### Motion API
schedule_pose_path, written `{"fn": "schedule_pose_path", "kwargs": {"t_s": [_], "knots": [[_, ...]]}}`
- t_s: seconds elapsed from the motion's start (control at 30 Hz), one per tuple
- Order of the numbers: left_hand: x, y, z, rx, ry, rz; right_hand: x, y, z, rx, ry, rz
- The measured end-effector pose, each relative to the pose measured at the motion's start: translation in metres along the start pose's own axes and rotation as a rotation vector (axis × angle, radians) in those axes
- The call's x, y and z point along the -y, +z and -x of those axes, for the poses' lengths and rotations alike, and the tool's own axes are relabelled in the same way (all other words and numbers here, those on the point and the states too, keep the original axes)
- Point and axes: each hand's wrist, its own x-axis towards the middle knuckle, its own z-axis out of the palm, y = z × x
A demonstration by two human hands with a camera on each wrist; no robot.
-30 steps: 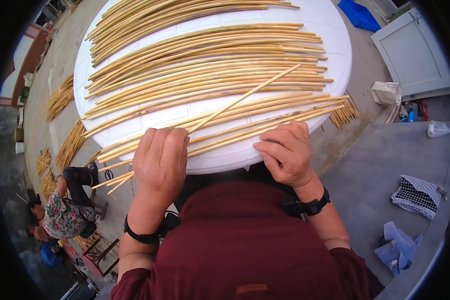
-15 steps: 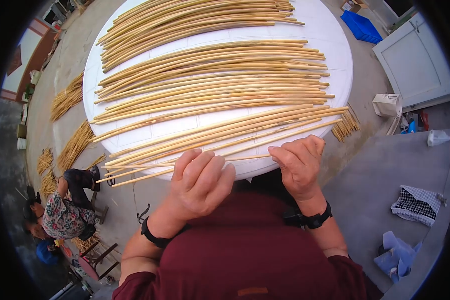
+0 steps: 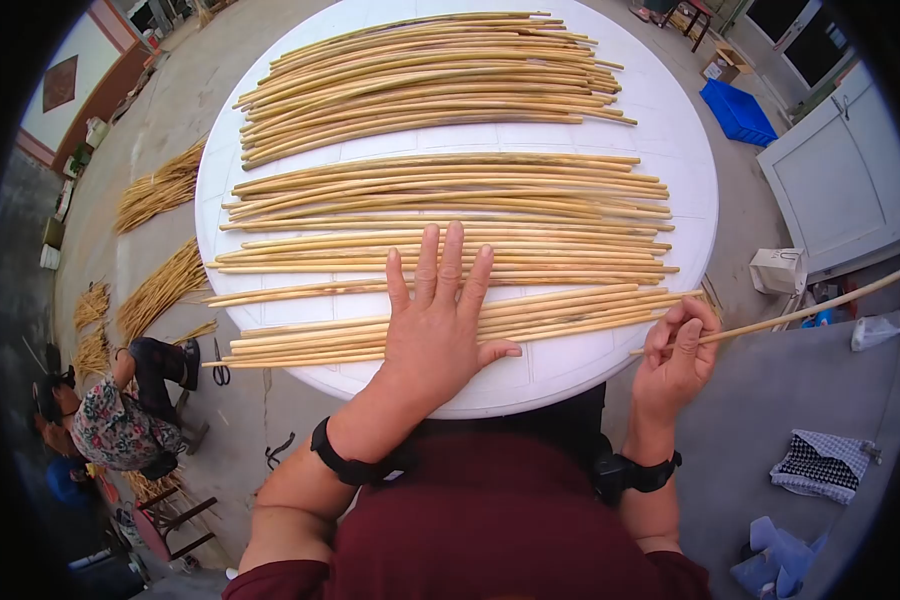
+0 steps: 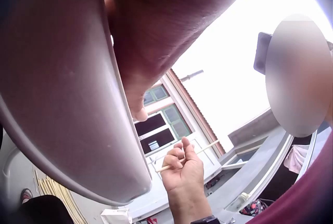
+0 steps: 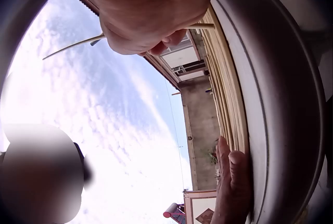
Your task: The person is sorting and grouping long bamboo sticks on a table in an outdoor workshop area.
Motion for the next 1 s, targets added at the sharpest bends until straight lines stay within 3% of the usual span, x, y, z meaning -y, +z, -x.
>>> {"fn": "schedule_pose_path", "kwargs": {"t_s": [0.07,0.27,0.37,0.4,0.5,0.67,0.77,0.9,0.93,1.0], "knots": [[0.008,0.0,-0.006,0.034,-0.032,-0.034,-0.004,0.001,-0.003,-0.058,0.006,-0.063],[0.019,-0.009,-0.006,0.199,0.125,-0.033,-0.019,0.004,0.001,0.073,0.097,-0.146],[0.021,-0.016,-0.002,0.236,0.155,-0.01,-0.021,0.006,-0.001,0.305,0.052,-0.071],[0.02,-0.019,-0.003,0.237,0.135,0.003,-0.018,0.01,0.002,0.297,0.107,-0.06],[0.025,-0.019,-0.014,0.115,0.037,-0.016,-0.018,-0.006,-0.003,0.486,0.125,0.09],[0.043,-0.013,-0.042,0.065,-0.122,-0.103,-0.017,-0.003,0.001,0.373,0.191,0.076],[0.047,-0.015,-0.045,0.104,-0.116,-0.086,-0.019,-0.003,0.0,0.308,0.239,-0.041],[0.051,-0.009,-0.043,-0.018,-0.043,-0.017,-0.02,-0.002,0.001,0.265,0.219,-0.091],[0.049,-0.009,-0.047,-0.184,0.014,-0.015,-0.021,-0.004,0.0,0.278,0.209,-0.1],[0.054,-0.011,-0.05,-0.19,0.04,-0.065,-0.024,-0.007,-0.001,0.311,0.19,-0.121]]}}
